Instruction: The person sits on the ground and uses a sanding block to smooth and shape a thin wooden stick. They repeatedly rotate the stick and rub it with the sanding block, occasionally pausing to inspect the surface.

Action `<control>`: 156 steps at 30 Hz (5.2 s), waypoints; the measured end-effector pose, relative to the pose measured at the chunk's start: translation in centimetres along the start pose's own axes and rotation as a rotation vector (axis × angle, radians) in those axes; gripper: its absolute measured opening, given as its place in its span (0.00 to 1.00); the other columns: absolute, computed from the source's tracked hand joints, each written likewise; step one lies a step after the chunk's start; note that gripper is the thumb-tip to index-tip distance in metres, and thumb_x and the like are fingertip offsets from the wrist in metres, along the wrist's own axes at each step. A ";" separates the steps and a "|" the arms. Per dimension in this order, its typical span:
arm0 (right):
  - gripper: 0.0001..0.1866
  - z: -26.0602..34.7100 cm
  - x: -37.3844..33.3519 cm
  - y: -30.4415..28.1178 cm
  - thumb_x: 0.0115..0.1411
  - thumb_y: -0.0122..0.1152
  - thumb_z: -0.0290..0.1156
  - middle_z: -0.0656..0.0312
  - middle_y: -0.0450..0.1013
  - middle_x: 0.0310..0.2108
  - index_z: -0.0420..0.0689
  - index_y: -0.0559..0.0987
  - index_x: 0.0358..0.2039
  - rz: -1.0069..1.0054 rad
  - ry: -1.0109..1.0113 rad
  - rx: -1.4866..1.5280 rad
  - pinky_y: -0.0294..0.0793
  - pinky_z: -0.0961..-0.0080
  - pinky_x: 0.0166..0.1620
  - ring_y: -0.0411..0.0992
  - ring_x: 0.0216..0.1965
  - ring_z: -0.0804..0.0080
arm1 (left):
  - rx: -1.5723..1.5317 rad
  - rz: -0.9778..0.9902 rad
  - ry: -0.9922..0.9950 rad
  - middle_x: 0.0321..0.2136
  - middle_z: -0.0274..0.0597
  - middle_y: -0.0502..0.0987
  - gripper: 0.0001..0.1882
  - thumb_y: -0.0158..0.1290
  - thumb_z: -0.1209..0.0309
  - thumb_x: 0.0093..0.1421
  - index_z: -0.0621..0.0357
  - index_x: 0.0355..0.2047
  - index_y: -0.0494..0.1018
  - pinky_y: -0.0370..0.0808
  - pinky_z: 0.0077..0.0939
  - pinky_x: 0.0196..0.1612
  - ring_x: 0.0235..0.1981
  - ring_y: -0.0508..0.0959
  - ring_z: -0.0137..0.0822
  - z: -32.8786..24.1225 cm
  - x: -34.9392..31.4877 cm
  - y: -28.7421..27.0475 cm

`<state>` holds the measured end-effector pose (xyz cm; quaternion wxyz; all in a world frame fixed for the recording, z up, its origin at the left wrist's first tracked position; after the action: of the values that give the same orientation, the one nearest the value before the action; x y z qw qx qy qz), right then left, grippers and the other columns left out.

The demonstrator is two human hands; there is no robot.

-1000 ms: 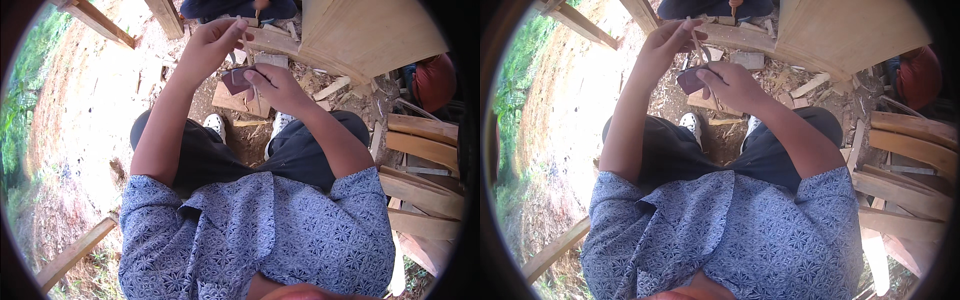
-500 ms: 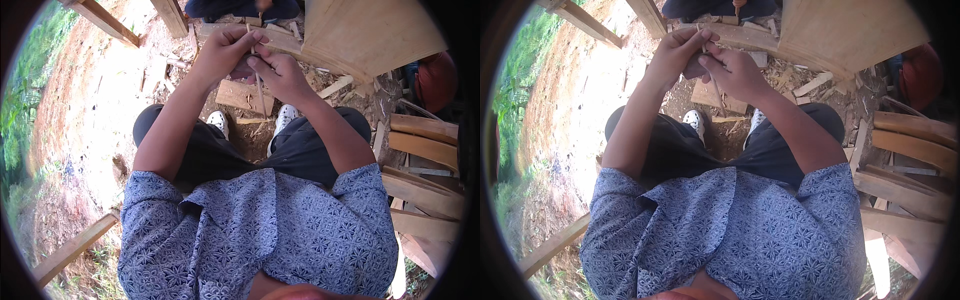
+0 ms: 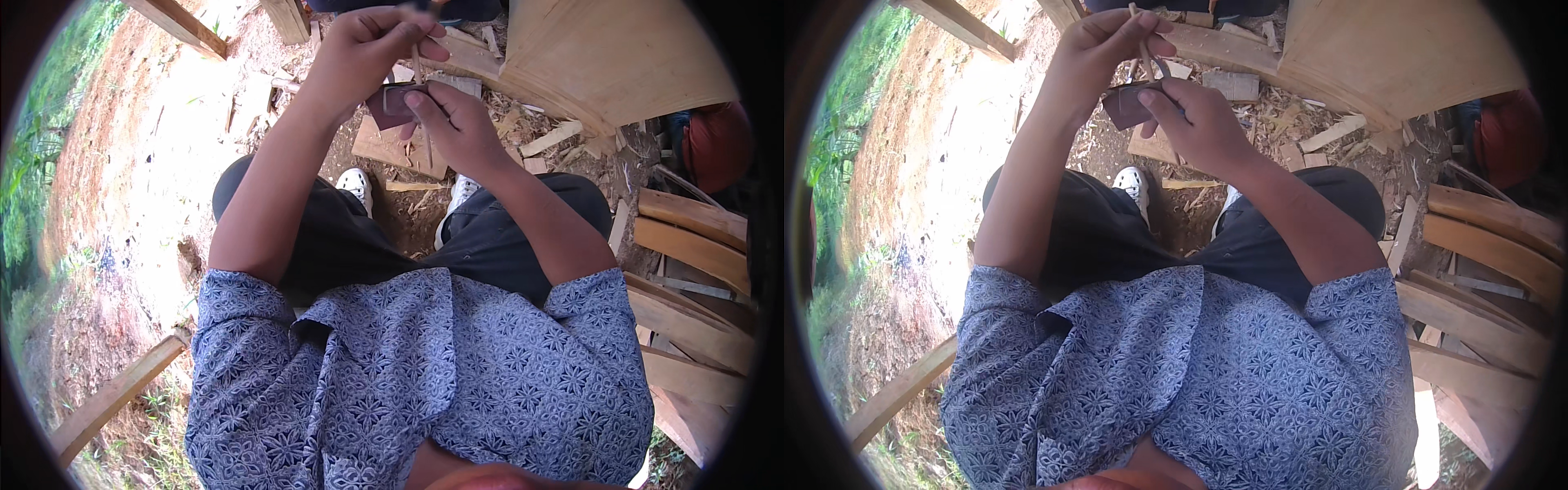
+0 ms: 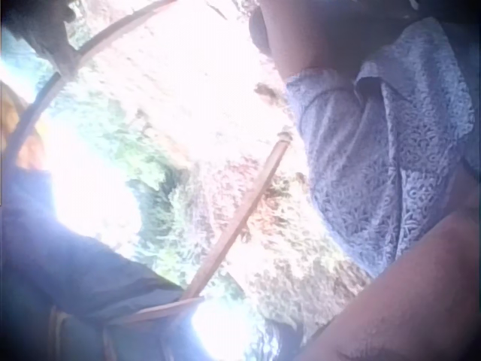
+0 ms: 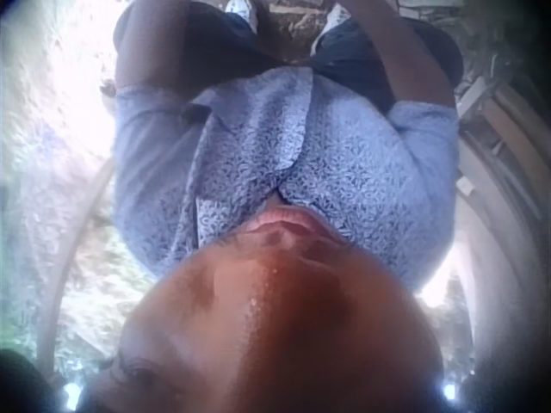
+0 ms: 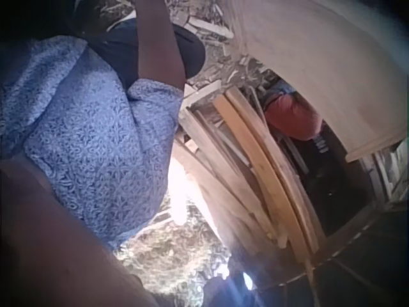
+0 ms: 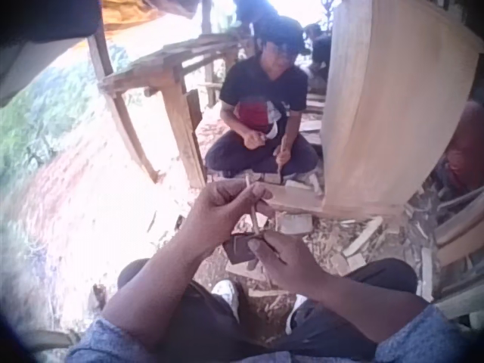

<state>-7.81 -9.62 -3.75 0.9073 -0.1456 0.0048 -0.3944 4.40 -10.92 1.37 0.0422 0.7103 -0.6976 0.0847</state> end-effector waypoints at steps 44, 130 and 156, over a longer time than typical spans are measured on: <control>0.16 1.0 -0.2 0.5 0.70 0.50 0.40 0.62 0.79 0.23 0.40 0.79 0.37 0.028 -0.071 0.022 0.70 0.76 0.28 0.74 0.21 0.77 | -0.218 -0.343 -0.031 0.28 0.36 0.82 0.13 0.51 0.64 0.69 0.62 0.40 0.78 0.76 0.22 0.41 0.31 0.81 0.27 -0.7 -0.2 -4.8; 0.31 -6.2 2.5 -5.7 0.69 0.42 0.58 0.60 0.79 0.40 0.43 0.80 0.47 -0.068 0.251 0.433 0.68 0.71 0.53 0.76 0.40 0.76 | 0.259 -0.151 -0.054 0.36 0.44 0.77 0.19 0.62 0.75 0.58 0.57 0.30 0.58 0.81 0.20 0.31 0.33 0.81 0.27 2.6 0.3 -3.2; 0.24 -10.6 4.8 -10.2 0.56 0.68 0.49 0.60 0.78 0.29 0.40 0.79 0.39 -0.387 0.036 -0.055 0.75 0.77 0.30 0.76 0.26 0.77 | -0.044 -0.306 -0.229 0.40 0.48 0.76 0.23 0.45 0.52 0.70 0.64 0.44 0.69 0.77 0.35 0.47 0.42 0.79 0.41 6.2 0.6 -5.2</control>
<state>-13.08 -22.36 -10.64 0.8100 -0.1616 0.0036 -0.5636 9.98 -12.44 -4.29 -0.0098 0.8119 -0.5834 -0.0192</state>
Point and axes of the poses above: each hand's wrist, its own x-axis towards the middle knuckle, its own y-axis out of the palm, z = x × y, the point moved 9 cm from there along x, towards the middle knuckle
